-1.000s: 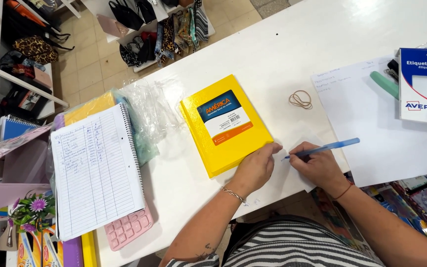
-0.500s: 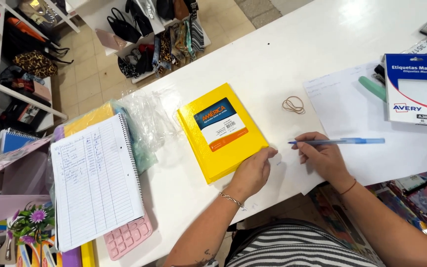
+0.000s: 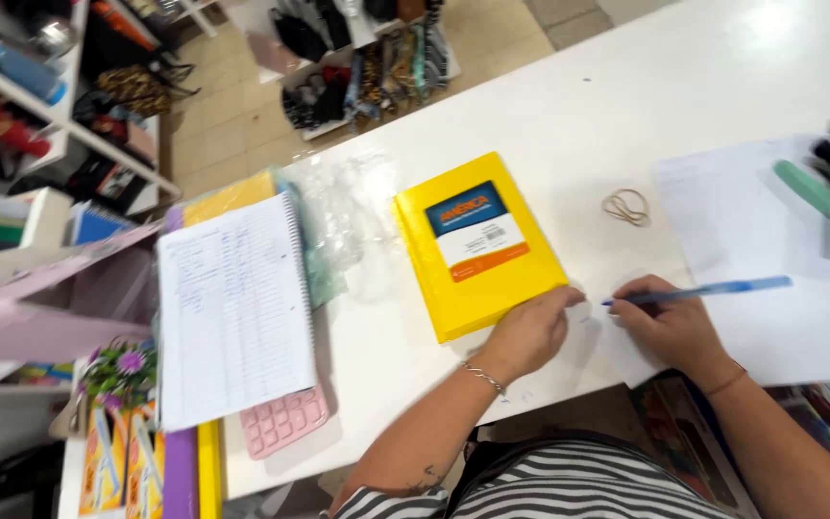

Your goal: Applying labels to yellow notebooks and writing on them at a counter

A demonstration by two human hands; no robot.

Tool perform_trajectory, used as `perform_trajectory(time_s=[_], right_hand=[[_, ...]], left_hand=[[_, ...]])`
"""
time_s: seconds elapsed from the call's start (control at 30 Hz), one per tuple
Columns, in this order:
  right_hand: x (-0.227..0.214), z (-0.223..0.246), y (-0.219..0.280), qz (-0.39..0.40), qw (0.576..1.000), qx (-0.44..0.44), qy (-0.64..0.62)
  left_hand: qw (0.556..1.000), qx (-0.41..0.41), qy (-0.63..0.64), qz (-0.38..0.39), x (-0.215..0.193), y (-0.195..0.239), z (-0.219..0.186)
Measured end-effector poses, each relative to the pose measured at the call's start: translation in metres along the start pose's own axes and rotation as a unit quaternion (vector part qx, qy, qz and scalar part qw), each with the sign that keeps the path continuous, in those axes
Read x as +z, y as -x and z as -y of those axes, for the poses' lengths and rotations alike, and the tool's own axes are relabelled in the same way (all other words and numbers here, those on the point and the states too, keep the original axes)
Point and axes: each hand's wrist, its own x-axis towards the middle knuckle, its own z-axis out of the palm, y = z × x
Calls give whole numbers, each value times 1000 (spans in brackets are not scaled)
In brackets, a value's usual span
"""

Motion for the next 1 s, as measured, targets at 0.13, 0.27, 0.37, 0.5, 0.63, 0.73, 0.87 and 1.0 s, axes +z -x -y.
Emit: perform_trajectory(time_s=[0.13,0.27,0.37,0.5,0.63,0.73,0.87,1.0], right_hand=[[0,8,1,-3,1000,-13,-6],[0,14,4,7,998,39,-39],[-1,16,4,10,995,74,-66],[-3,19,4,12,995,82,-48],[-3,20,4,14,997,70,-9],[-4,20,3,20,996,83,0],[-3,22,4,13,996,89,8],[-3,26,6,0,995,96,-23]], left_hand=[[1000,-18,-22,8,8,1,10],[990,90,-90,-65,-5,14,11],[950,112,-158,-247,-60,30,30],[816,-216,-407,-348,-150,67,69],[795,-268,-432,-332,-168,71,122],[817,-185,-207,-506,-185,74,129],[649,-182,276,-685,-204,89,81],[587,-178,431,-662,-200,103,77]])
